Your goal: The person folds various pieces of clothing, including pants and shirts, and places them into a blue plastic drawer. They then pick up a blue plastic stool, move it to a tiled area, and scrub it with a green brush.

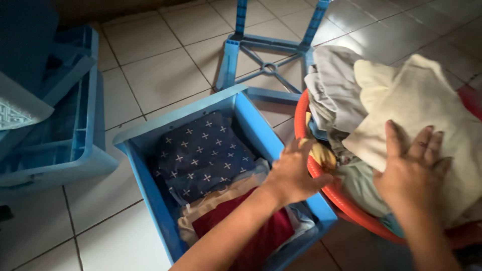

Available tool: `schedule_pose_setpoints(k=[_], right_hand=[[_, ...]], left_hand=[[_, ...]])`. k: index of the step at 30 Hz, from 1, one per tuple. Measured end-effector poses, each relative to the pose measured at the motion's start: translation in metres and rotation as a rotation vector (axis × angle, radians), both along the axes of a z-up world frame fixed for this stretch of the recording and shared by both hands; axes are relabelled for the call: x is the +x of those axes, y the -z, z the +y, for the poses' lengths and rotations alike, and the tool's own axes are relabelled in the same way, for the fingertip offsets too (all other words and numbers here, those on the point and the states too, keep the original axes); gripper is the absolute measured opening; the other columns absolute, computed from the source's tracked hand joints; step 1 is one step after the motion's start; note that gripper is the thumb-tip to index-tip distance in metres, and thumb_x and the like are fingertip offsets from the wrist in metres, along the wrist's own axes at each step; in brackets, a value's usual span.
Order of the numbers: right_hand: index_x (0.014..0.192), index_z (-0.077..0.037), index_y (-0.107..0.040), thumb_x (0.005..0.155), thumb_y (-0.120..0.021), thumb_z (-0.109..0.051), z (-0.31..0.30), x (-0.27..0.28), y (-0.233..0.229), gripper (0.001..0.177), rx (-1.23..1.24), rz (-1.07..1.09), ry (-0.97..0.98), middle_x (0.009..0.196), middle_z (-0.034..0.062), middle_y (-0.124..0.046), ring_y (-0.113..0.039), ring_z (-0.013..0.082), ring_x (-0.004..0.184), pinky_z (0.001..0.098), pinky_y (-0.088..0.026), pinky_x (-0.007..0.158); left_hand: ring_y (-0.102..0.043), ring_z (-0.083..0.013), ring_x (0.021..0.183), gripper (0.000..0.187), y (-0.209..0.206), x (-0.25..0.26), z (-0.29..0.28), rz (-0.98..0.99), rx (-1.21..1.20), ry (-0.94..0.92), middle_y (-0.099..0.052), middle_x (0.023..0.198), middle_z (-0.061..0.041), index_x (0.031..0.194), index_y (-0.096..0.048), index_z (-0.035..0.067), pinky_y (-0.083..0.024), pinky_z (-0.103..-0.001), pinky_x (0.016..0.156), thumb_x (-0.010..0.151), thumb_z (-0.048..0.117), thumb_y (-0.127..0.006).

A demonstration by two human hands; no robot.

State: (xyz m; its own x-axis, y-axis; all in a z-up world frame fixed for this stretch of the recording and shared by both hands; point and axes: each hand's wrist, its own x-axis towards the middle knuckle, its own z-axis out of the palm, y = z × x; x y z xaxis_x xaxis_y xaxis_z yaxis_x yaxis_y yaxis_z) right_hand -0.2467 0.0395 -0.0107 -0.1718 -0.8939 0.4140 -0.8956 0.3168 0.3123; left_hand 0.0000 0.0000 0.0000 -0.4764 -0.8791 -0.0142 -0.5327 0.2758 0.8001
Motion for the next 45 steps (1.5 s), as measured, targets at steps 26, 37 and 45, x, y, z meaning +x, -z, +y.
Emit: schedule_pose_setpoints(k=[26,37,45], right_hand=[[0.124,0.001,-0.065,0.082,-0.08,-0.03,0.005,0.031,-0.179,0.055,0.186,-1.655,-0.284,0.103,0.0188,-0.078,-0.075,0.0304,0.086,0.0425,-0.06,0.08],[0.122,0.011,-0.065,0.068,-0.09,-0.027,-0.071,0.079,0.013,0.071,0.679,-1.627,-0.149,0.105,0.0171,-0.078,-0.074,0.024,0.088,0.0372,-0.058,0.079],[0.149,-0.02,-0.049,0.071,-0.086,-0.019,-0.05,0.112,0.079,0.087,0.741,-0.769,-0.701,0.144,0.0167,-0.059,-0.06,0.0311,0.131,0.0392,-0.05,0.106]], left_hand=[[-0.054,-0.0292,0.135,0.09,0.034,0.081,0.009,1.237,0.683,0.015,-0.056,0.145,-0.016,0.154,-0.036,0.004,-0.043,-0.049,0.113,0.086,0.05,-0.073],[-0.058,-0.0334,0.12,0.109,0.097,0.164,0.12,0.41,0.867,-0.855,-0.051,0.135,-0.021,0.147,-0.024,0.0,-0.055,-0.045,0.102,0.065,0.027,-0.09],[0.024,-0.0549,0.149,0.133,0.084,0.13,0.126,-0.476,0.344,-0.304,0.019,0.158,-0.042,0.157,0.004,0.004,-0.004,-0.071,0.116,0.079,0.067,-0.085]])
